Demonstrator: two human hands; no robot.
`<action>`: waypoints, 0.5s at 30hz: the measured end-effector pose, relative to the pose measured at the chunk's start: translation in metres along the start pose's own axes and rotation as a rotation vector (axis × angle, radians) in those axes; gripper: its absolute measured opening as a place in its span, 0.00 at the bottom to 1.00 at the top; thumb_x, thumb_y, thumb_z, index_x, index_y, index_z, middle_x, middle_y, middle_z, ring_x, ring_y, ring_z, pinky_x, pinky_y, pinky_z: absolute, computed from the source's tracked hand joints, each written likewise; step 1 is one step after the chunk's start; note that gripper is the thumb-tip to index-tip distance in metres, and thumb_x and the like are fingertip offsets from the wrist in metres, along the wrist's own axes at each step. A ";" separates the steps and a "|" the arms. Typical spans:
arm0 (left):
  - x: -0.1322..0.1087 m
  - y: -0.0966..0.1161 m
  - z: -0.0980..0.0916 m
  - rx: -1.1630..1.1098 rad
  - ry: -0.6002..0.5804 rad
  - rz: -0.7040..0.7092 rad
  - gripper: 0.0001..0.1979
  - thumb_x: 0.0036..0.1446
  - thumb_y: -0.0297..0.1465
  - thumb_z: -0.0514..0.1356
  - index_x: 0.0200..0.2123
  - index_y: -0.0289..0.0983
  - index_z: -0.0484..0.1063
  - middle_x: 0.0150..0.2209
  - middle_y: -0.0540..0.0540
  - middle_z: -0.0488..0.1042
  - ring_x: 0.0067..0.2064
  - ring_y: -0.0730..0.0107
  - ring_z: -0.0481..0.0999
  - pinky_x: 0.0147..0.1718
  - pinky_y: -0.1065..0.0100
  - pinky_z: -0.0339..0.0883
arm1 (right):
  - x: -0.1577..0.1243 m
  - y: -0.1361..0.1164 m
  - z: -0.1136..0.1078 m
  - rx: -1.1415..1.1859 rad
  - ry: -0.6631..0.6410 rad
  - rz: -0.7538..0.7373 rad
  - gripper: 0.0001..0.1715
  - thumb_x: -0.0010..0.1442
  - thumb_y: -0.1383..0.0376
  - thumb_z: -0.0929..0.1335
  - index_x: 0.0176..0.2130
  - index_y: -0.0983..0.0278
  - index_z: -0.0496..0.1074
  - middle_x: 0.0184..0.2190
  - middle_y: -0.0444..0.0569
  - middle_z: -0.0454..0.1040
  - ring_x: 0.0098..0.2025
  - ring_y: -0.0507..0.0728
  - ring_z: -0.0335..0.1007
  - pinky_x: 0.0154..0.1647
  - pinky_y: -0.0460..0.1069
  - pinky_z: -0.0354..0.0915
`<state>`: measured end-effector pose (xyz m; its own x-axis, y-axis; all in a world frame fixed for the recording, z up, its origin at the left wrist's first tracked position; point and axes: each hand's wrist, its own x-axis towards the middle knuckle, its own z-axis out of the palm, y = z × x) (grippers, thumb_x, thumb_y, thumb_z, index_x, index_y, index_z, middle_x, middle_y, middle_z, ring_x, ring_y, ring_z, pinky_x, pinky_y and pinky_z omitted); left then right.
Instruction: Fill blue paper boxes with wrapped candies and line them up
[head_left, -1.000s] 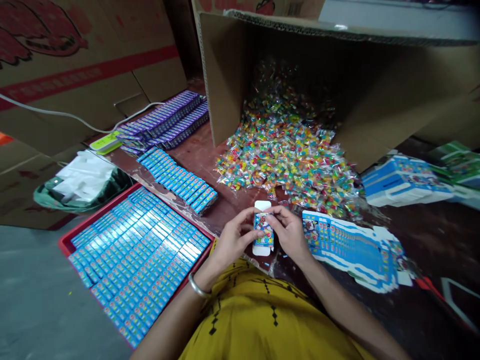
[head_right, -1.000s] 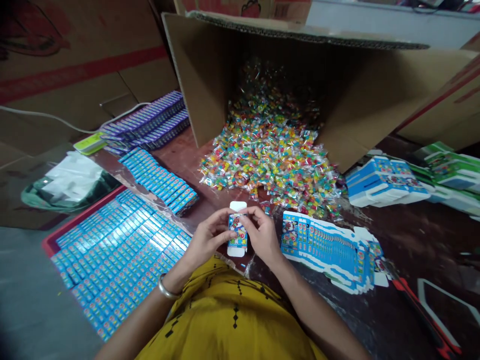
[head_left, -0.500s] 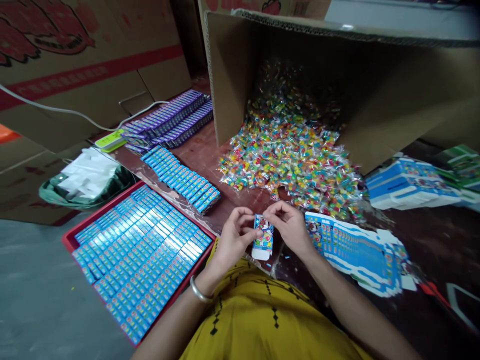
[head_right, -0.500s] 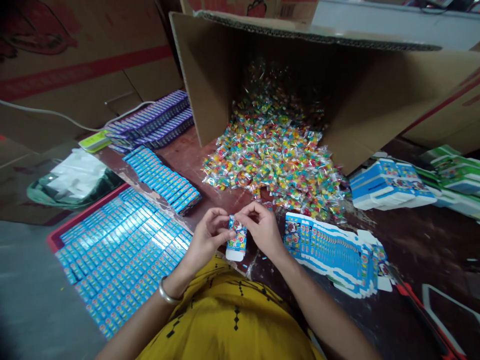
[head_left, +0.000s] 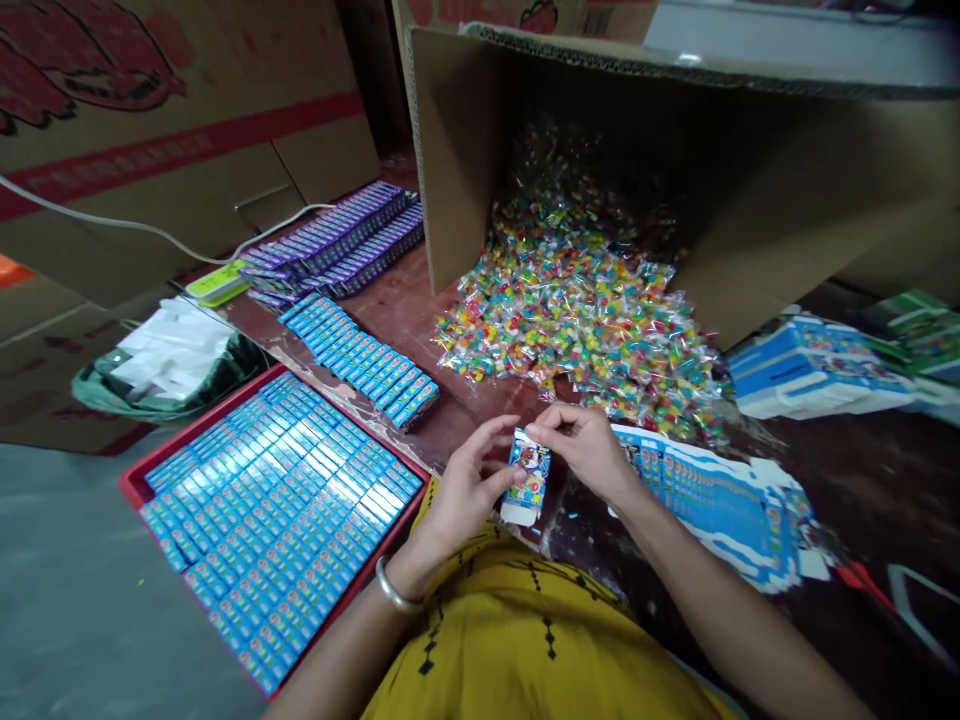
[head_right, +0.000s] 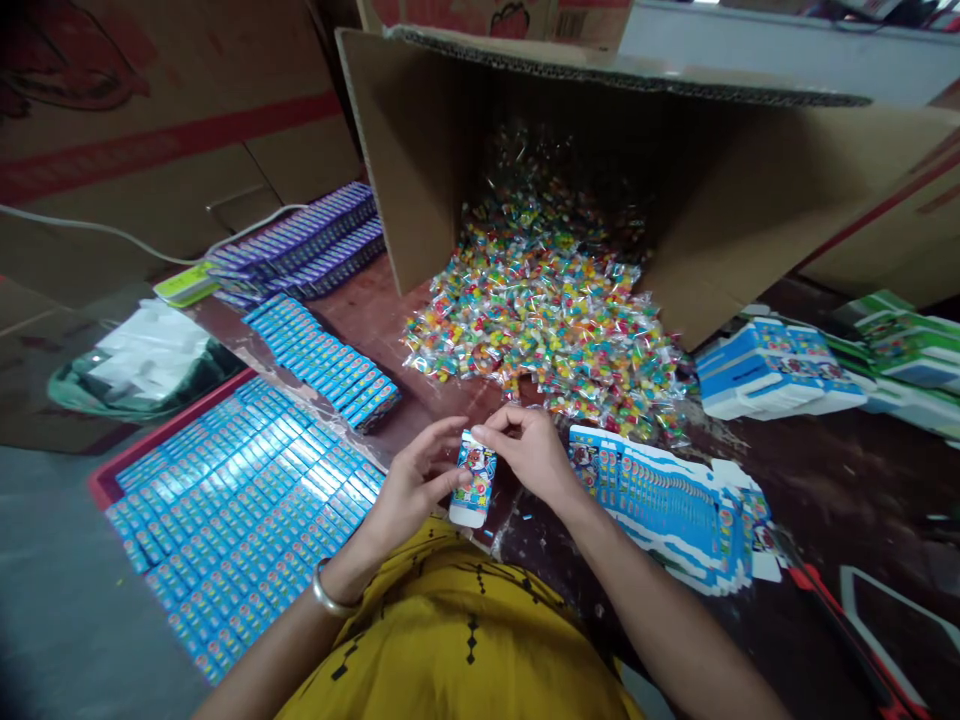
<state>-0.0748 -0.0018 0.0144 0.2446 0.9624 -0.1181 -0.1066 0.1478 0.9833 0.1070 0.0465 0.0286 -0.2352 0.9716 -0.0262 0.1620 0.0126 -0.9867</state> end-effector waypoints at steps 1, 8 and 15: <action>0.000 -0.001 0.000 -0.009 -0.001 0.003 0.26 0.54 0.28 0.65 0.56 0.43 0.65 0.49 0.45 0.72 0.40 0.68 0.75 0.39 0.68 0.70 | -0.003 -0.002 0.000 -0.024 0.003 -0.046 0.11 0.56 0.59 0.73 0.26 0.63 0.74 0.29 0.46 0.75 0.33 0.54 0.70 0.37 0.50 0.65; 0.002 -0.008 -0.001 -0.099 0.010 0.018 0.16 0.55 0.29 0.64 0.48 0.38 0.68 0.41 0.46 0.74 0.39 0.71 0.74 0.38 0.71 0.69 | -0.026 0.002 0.008 -0.002 -0.145 0.074 0.13 0.58 0.61 0.71 0.44 0.60 0.75 0.40 0.48 0.76 0.41 0.56 0.74 0.41 0.50 0.70; 0.009 -0.011 -0.017 -0.047 0.187 -0.054 0.19 0.49 0.34 0.69 0.34 0.38 0.59 0.28 0.55 0.68 0.26 0.79 0.68 0.23 0.78 0.64 | -0.010 0.012 -0.038 -0.459 0.123 0.030 0.13 0.59 0.59 0.69 0.44 0.60 0.72 0.34 0.47 0.76 0.34 0.55 0.72 0.35 0.49 0.67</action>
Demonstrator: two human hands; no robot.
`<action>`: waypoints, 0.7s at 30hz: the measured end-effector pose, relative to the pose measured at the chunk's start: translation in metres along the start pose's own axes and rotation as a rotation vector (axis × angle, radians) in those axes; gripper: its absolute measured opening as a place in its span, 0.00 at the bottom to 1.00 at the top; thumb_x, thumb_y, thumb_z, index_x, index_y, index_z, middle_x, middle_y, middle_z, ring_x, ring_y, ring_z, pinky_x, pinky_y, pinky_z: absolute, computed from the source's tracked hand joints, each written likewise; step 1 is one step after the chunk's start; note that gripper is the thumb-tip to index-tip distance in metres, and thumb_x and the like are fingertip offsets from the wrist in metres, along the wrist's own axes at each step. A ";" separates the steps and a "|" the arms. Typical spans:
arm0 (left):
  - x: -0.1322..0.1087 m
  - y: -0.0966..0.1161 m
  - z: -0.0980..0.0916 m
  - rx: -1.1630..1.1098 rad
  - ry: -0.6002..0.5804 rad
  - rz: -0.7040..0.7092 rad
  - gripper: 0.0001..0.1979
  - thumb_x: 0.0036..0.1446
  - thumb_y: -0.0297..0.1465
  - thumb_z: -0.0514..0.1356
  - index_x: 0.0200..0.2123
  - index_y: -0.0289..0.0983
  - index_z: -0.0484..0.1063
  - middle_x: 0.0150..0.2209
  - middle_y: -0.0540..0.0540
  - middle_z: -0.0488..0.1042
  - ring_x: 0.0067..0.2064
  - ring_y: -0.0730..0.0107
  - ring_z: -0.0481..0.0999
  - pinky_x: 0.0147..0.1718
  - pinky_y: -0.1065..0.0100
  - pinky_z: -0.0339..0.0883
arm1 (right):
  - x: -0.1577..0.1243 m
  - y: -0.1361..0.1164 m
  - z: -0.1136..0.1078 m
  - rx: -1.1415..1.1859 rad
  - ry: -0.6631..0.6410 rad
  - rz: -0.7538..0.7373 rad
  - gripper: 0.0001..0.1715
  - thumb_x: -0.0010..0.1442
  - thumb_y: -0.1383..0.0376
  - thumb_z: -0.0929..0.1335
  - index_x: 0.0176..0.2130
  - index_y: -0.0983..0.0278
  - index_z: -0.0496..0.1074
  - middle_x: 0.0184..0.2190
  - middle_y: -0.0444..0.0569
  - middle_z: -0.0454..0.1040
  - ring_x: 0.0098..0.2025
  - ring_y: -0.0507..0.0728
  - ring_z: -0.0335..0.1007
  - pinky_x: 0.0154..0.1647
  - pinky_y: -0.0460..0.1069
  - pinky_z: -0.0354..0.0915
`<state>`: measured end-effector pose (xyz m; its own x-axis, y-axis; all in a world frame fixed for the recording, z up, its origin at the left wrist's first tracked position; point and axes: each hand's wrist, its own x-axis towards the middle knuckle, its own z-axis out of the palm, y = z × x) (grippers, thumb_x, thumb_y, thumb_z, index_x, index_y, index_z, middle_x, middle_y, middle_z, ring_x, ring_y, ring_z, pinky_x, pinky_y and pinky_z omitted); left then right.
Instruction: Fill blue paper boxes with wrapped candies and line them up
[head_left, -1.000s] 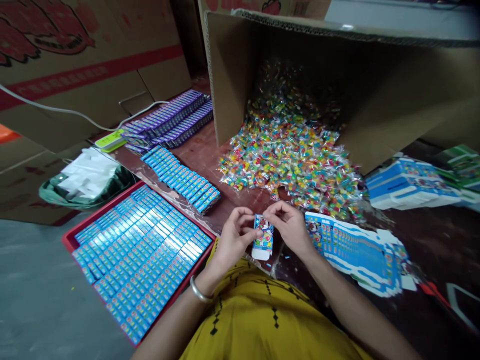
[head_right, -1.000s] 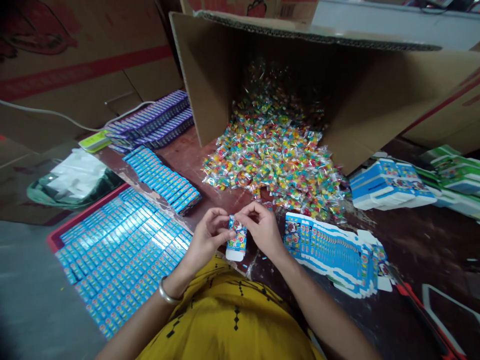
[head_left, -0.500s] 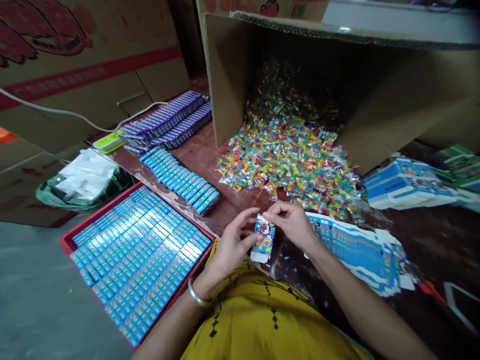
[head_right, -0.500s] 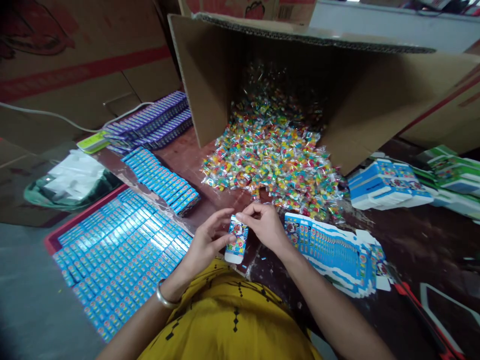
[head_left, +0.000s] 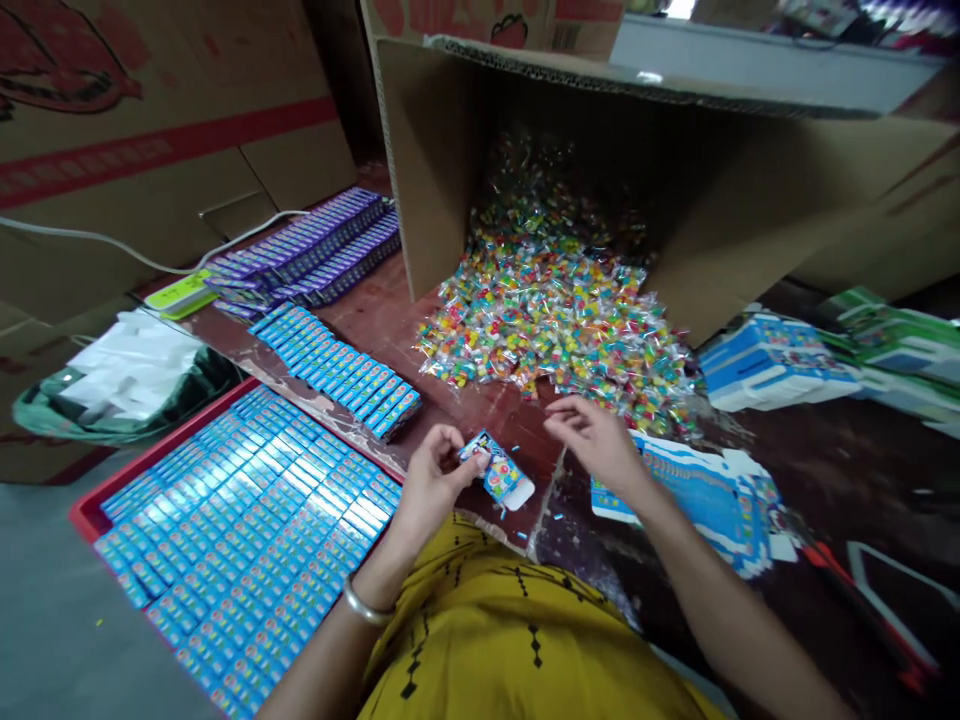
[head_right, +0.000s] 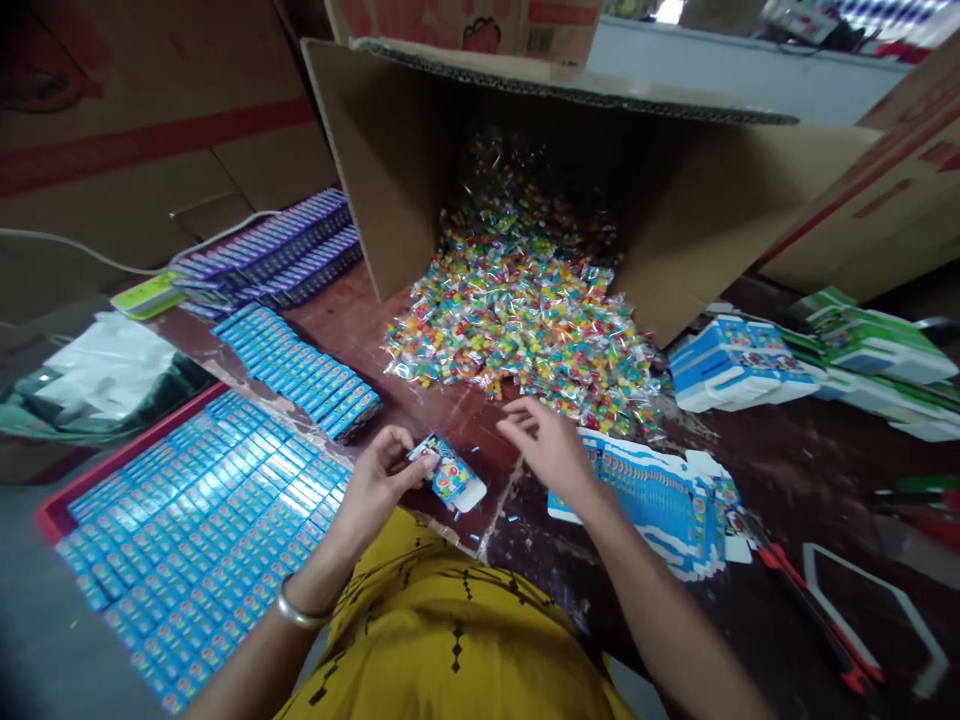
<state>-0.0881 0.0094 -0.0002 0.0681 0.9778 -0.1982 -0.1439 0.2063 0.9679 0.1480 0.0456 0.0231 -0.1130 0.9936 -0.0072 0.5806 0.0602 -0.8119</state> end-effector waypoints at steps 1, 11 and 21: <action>0.000 0.001 -0.002 -0.002 0.017 -0.019 0.19 0.49 0.35 0.68 0.35 0.39 0.59 0.28 0.55 0.67 0.24 0.79 0.67 0.20 0.77 0.64 | 0.005 0.007 -0.009 -0.169 0.068 -0.018 0.10 0.59 0.60 0.69 0.41 0.60 0.73 0.33 0.47 0.76 0.33 0.56 0.72 0.35 0.50 0.66; -0.004 0.008 -0.005 0.001 -0.011 -0.100 0.20 0.53 0.36 0.64 0.48 0.36 0.69 0.41 0.47 0.72 0.39 0.67 0.73 0.40 0.66 0.71 | 0.035 0.036 0.003 -0.485 -0.050 -0.032 0.14 0.55 0.66 0.71 0.43 0.63 0.72 0.42 0.55 0.72 0.36 0.58 0.71 0.41 0.53 0.64; 0.000 -0.004 -0.003 0.267 -0.038 0.053 0.16 0.62 0.40 0.56 0.45 0.35 0.73 0.39 0.47 0.76 0.39 0.67 0.72 0.40 0.69 0.65 | 0.024 0.011 -0.009 0.238 -0.051 0.068 0.12 0.57 0.58 0.70 0.35 0.61 0.66 0.24 0.41 0.72 0.26 0.54 0.74 0.27 0.48 0.70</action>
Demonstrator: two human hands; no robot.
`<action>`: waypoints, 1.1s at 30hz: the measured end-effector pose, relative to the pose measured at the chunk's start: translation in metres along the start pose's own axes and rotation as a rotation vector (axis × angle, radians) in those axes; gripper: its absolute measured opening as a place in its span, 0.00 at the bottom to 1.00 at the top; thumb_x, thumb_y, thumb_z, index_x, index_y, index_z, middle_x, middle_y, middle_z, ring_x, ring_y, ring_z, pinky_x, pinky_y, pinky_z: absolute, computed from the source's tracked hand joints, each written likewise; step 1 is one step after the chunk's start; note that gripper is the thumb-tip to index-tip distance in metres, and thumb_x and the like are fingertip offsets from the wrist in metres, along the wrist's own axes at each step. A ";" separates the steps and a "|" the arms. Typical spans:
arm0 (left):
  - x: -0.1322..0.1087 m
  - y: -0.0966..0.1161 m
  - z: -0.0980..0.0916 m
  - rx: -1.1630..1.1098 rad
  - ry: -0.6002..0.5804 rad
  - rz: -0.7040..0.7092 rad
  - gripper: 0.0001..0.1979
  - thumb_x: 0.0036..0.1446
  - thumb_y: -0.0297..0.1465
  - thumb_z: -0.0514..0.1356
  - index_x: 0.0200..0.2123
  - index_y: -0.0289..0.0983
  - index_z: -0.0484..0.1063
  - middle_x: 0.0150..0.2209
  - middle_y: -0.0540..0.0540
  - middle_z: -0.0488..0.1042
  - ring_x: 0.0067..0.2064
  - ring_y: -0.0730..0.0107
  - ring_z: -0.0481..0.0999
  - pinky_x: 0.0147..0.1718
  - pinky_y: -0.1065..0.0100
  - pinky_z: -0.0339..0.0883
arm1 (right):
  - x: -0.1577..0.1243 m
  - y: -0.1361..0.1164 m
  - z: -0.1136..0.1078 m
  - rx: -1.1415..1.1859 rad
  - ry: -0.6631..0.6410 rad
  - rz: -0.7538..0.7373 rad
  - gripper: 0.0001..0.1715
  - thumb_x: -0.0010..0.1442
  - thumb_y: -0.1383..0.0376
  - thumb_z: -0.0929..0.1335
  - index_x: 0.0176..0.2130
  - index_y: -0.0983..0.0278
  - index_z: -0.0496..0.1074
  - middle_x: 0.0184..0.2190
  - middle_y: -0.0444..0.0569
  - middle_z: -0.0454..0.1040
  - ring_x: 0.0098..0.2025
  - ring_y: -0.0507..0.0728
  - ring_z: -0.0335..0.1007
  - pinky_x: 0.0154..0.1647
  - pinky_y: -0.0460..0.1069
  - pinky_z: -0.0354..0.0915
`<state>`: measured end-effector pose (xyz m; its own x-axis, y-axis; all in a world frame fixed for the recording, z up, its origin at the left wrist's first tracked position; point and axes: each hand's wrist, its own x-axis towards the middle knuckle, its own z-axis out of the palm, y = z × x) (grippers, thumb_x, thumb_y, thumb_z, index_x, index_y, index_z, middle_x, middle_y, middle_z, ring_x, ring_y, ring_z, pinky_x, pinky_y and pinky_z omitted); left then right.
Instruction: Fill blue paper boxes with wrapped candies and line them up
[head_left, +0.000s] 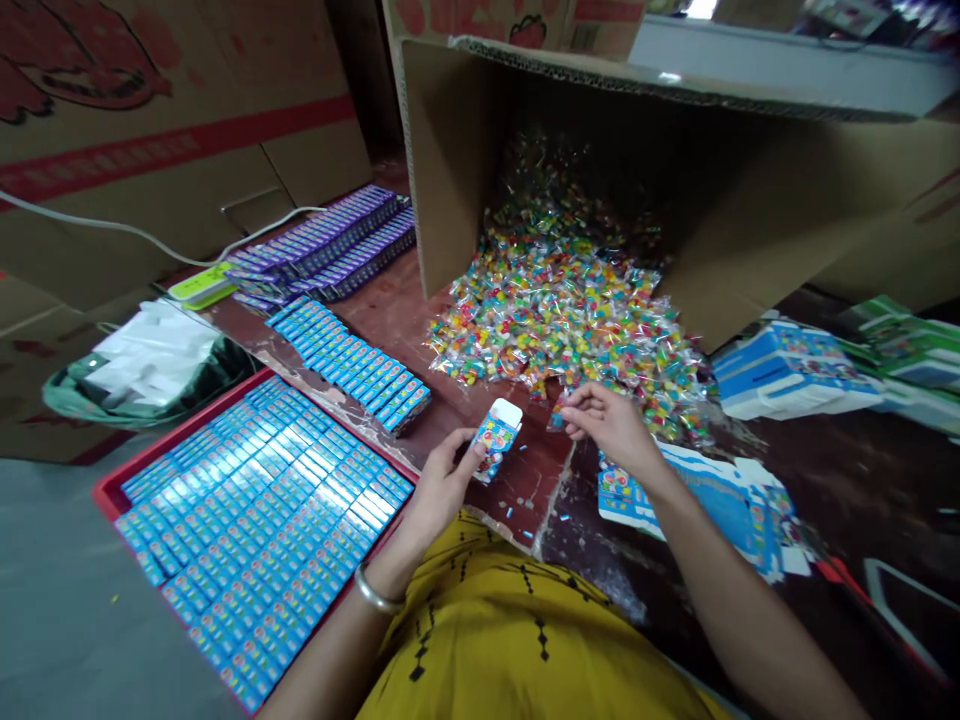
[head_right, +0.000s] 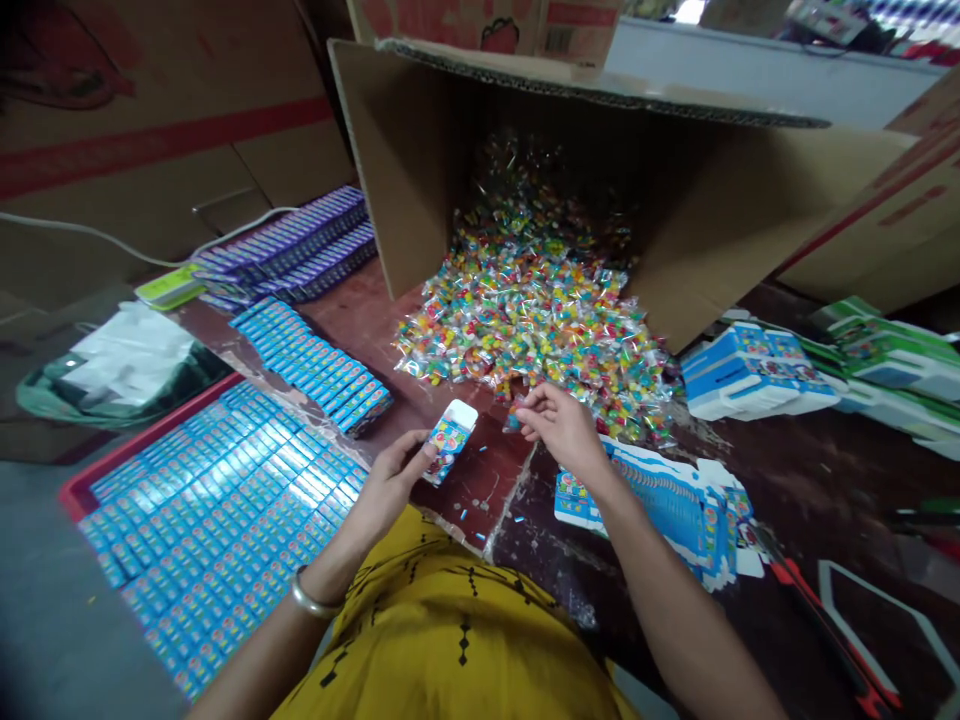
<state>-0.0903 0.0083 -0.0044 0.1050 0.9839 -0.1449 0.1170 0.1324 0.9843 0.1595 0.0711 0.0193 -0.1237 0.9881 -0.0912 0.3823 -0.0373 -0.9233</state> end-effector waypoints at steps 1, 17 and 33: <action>-0.001 0.000 0.002 0.003 -0.020 0.002 0.16 0.61 0.40 0.56 0.45 0.35 0.73 0.39 0.46 0.76 0.39 0.66 0.72 0.40 0.69 0.65 | -0.003 -0.010 0.001 0.104 0.016 -0.008 0.13 0.56 0.56 0.71 0.35 0.61 0.67 0.25 0.42 0.73 0.27 0.55 0.75 0.27 0.49 0.71; -0.010 0.018 0.025 -0.160 -0.083 0.064 0.10 0.60 0.33 0.60 0.43 0.36 0.67 0.42 0.44 0.74 0.41 0.67 0.75 0.42 0.67 0.69 | -0.016 -0.059 0.026 -0.480 -0.077 -0.432 0.11 0.63 0.60 0.66 0.34 0.58 0.78 0.47 0.50 0.72 0.51 0.60 0.68 0.53 0.56 0.63; -0.013 0.028 0.020 -0.352 -0.092 0.078 0.22 0.56 0.32 0.64 0.52 0.42 0.63 0.44 0.45 0.74 0.42 0.68 0.75 0.41 0.68 0.70 | -0.038 -0.030 0.049 0.243 -0.074 -0.086 0.18 0.56 0.59 0.72 0.47 0.57 0.73 0.40 0.47 0.78 0.39 0.56 0.76 0.43 0.53 0.72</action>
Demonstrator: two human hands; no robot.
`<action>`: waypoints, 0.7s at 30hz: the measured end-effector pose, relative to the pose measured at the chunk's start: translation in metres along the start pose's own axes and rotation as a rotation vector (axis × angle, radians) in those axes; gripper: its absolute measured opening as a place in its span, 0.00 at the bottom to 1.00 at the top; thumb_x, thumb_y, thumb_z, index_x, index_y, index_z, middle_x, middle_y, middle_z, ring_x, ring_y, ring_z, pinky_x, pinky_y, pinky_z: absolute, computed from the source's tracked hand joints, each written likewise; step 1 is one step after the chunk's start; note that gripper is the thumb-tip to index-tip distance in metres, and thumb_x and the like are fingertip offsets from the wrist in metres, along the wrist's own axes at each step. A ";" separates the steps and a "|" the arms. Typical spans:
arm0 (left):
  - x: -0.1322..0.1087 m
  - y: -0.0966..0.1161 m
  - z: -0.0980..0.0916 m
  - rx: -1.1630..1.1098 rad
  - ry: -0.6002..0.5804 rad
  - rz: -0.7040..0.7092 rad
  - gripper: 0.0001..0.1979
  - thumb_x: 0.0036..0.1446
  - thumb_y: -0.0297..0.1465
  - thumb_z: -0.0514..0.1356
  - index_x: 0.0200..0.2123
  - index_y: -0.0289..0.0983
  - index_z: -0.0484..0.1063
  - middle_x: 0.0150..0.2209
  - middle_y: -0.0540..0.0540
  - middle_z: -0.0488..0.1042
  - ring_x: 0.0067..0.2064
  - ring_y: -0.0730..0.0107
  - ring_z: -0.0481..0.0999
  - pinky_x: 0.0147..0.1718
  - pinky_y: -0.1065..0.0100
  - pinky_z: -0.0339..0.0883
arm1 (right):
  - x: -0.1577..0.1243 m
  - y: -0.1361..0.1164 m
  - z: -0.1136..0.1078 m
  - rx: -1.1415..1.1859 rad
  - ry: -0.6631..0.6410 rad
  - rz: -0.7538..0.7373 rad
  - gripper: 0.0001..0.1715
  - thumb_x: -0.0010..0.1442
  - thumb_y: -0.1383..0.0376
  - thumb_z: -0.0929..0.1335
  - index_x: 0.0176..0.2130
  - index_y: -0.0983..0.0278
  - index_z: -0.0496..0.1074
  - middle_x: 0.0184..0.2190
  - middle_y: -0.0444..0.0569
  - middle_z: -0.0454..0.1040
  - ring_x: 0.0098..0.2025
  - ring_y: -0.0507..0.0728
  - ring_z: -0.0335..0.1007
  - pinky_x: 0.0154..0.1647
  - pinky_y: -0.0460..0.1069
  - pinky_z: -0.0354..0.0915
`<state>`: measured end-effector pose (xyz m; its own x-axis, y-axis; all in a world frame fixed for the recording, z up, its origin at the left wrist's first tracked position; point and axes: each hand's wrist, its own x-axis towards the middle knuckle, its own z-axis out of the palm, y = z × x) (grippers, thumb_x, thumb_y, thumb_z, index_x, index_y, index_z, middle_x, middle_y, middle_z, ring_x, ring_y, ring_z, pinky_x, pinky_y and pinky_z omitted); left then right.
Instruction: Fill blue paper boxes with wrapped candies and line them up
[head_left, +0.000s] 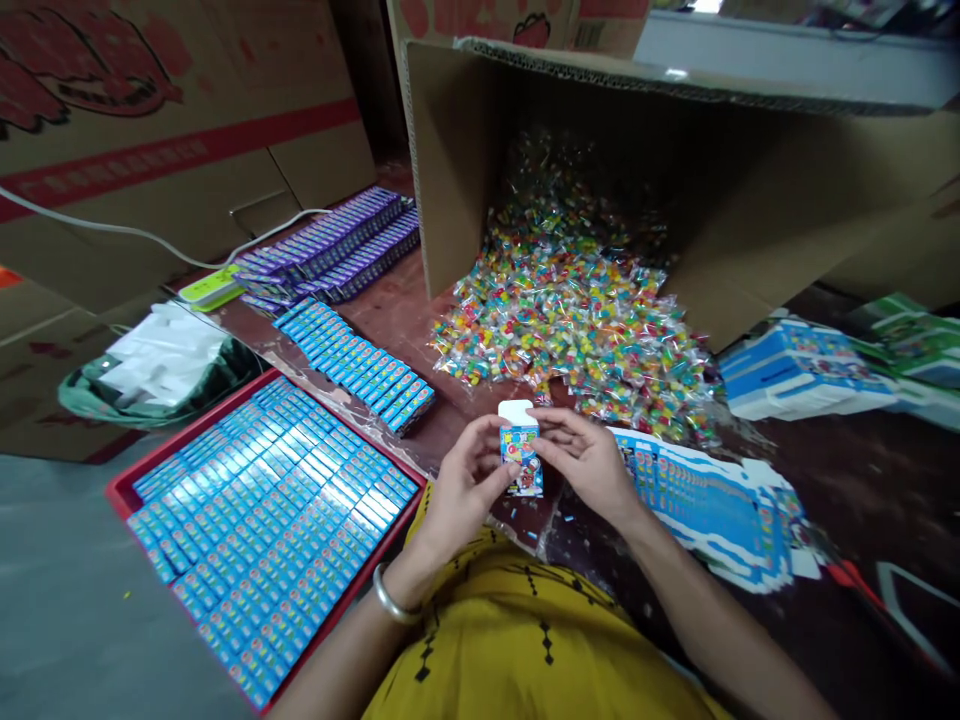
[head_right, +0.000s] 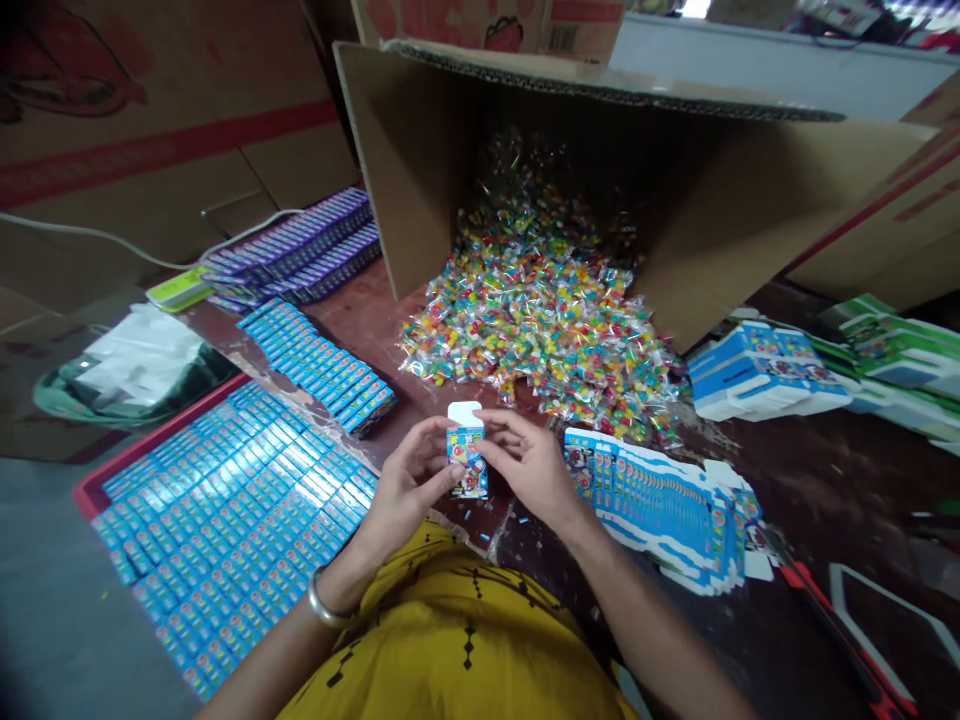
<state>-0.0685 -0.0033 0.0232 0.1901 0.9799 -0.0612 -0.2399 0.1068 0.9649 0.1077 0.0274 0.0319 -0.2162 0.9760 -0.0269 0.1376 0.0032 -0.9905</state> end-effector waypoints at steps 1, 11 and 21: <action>0.000 -0.002 0.000 -0.025 -0.017 -0.018 0.21 0.55 0.32 0.65 0.50 0.41 0.64 0.43 0.46 0.74 0.41 0.68 0.75 0.40 0.68 0.70 | -0.002 0.003 0.002 0.016 0.003 0.003 0.16 0.56 0.59 0.72 0.46 0.58 0.74 0.38 0.46 0.78 0.39 0.56 0.76 0.44 0.53 0.72; -0.001 -0.002 0.001 -0.076 -0.006 -0.019 0.21 0.55 0.30 0.65 0.49 0.42 0.60 0.43 0.47 0.72 0.37 0.73 0.74 0.36 0.72 0.67 | 0.001 -0.002 0.015 0.066 0.131 -0.113 0.12 0.58 0.58 0.71 0.39 0.58 0.67 0.39 0.47 0.76 0.43 0.57 0.74 0.46 0.52 0.70; -0.002 0.000 -0.001 0.096 0.051 0.023 0.22 0.55 0.29 0.64 0.51 0.42 0.60 0.44 0.46 0.70 0.43 0.69 0.74 0.41 0.69 0.70 | 0.017 -0.009 0.004 0.000 -0.026 0.047 0.17 0.49 0.54 0.76 0.32 0.62 0.73 0.30 0.46 0.76 0.33 0.55 0.72 0.36 0.50 0.69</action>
<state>-0.0702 -0.0049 0.0228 0.1367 0.9894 -0.0494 -0.1506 0.0700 0.9861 0.0984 0.0432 0.0398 -0.2343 0.9691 -0.0770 0.1480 -0.0428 -0.9881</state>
